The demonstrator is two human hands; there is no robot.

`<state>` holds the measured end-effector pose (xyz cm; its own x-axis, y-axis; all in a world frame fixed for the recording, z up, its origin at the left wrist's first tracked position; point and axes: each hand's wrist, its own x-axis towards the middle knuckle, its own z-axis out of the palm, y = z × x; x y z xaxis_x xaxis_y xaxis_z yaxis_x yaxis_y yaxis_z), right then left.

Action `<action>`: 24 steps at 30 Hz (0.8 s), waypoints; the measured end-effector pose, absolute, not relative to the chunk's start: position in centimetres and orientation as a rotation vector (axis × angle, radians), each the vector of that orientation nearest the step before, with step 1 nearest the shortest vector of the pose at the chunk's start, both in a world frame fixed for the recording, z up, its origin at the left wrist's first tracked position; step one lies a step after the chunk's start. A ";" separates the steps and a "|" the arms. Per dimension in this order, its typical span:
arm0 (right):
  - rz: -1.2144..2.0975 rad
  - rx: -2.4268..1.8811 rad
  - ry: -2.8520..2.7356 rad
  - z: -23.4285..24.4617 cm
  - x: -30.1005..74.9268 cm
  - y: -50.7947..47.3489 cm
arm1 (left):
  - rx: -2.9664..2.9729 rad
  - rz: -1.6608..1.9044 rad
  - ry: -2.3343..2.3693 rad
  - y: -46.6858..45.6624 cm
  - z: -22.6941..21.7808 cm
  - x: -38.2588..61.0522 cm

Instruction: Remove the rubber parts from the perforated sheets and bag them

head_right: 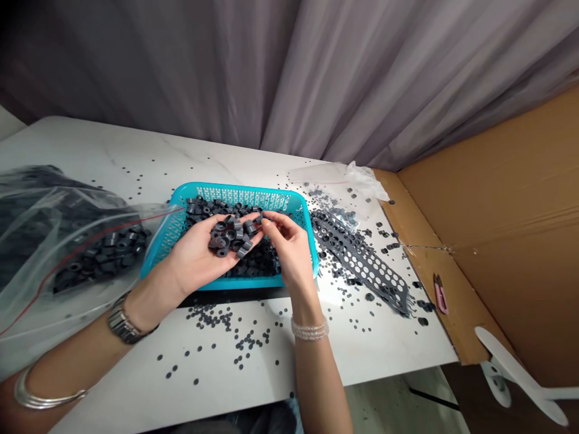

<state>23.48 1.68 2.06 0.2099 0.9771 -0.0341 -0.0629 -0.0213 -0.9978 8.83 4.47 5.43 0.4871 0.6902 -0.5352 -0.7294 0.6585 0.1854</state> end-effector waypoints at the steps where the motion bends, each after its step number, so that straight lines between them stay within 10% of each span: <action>1: 1.108 -1.288 -1.008 2.0 23.4 1.7 | -0.060 0.866 0.623 4.5 5.4 8.8; 24: 1.006 -1.373 -1.077 2.2 23.0 1.6 | -0.115 0.828 0.612 4.7 5.4 8.9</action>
<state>23.04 1.63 2.24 0.2352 0.9719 -0.0031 0.0695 -0.0199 -0.9974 8.87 4.67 5.35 0.5156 0.6553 -0.5520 -0.7197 0.6808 0.1360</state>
